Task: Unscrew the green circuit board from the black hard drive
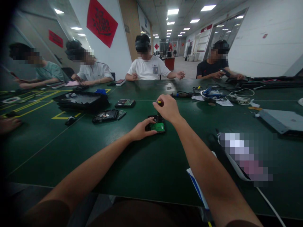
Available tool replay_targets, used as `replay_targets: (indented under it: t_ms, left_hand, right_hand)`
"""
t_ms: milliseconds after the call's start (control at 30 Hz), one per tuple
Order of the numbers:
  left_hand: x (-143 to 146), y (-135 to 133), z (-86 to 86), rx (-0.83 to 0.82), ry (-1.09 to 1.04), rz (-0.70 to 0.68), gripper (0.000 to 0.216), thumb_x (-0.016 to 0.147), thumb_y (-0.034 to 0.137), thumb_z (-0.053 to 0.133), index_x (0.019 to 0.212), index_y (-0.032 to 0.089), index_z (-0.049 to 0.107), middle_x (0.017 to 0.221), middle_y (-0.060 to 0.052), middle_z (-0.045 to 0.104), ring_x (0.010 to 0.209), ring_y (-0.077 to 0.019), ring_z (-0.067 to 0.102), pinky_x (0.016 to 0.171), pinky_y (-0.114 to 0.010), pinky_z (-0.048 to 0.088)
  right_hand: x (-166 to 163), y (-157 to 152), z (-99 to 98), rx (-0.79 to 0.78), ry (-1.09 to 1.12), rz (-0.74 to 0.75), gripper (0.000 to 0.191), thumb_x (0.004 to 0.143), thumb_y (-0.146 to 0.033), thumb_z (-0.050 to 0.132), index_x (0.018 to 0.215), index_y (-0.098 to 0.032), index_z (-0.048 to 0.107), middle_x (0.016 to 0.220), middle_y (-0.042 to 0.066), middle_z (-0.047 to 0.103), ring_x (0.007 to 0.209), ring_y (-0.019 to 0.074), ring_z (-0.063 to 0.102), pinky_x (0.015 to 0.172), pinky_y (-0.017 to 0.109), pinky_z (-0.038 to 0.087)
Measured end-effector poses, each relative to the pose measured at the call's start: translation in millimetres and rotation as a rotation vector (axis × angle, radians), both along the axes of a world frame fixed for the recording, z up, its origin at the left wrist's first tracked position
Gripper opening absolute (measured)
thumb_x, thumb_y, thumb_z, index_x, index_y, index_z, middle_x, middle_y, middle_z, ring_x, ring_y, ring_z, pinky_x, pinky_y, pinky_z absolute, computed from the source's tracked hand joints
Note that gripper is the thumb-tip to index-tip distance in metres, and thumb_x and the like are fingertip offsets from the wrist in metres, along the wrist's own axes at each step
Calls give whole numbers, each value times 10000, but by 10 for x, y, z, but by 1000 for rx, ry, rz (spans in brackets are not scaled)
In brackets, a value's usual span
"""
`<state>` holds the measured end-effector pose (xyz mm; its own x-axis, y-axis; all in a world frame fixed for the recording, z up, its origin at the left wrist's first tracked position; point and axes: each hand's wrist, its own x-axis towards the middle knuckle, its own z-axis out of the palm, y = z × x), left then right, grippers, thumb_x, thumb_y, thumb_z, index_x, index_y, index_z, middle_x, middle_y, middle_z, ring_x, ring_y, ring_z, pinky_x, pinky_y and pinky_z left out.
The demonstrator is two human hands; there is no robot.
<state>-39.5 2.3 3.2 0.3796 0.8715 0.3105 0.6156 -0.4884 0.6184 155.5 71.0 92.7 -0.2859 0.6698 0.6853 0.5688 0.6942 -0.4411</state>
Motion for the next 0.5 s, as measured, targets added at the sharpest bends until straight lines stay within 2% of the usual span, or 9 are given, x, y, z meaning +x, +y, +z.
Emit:
replay_targets:
  t_ms: [67, 167, 267, 333, 400, 500]
  left_hand:
    - [-3, 3, -3, 2, 2, -4, 581, 794, 489, 738, 1279, 221, 565, 1517, -119, 463, 1424, -302, 430, 1177, -469, 369]
    - [-10, 13, -18, 3, 5, -1, 593, 789, 501, 738, 1280, 215, 570, 1518, -119, 462, 1426, -299, 427, 1183, -463, 363]
    - [-14, 26, -42, 17, 5, -6, 596, 791, 513, 730, 1278, 207, 574, 1511, -118, 471, 1439, -291, 409, 1189, -448, 356]
    - [-16, 33, -56, 24, 6, -10, 592, 798, 519, 721, 1279, 207, 573, 1504, -116, 479, 1429, -284, 424, 1180, -440, 370]
    - [-16, 38, -66, 30, 2, -11, 591, 797, 518, 721, 1279, 208, 574, 1497, -115, 486, 1418, -280, 440, 1172, -435, 381]
    - [-15, 43, -70, 38, -1, -12, 593, 792, 512, 728, 1279, 210, 575, 1488, -114, 496, 1426, -281, 428, 1177, -442, 374]
  right_hand:
    - [-13, 20, -39, -37, 26, -26, 275, 833, -460, 689, 764, -224, 568, 744, 27, 600, 715, 195, 562, 696, 353, 422]
    - [-56, 54, -129, -227, 185, 27, 299, 844, -488, 670, 771, -230, 538, 715, 17, 630, 699, 192, 592, 695, 350, 443]
    - [-106, 84, -216, -505, 431, 287, 244, 877, -448, 635, 840, -232, 529, 795, 31, 703, 742, 191, 664, 703, 343, 493]
    - [-126, 99, -257, -624, 532, 441, 238, 877, -443, 643, 874, -229, 536, 834, 40, 726, 766, 190, 688, 712, 341, 515]
    - [-135, 113, -287, -656, 560, 502, 266, 862, -466, 670, 885, -226, 558, 797, 29, 722, 741, 178, 683, 707, 324, 514]
    - [-148, 132, -318, -649, 601, 494, 305, 840, -512, 696, 859, -225, 594, 671, -18, 654, 635, 141, 628, 658, 285, 485]
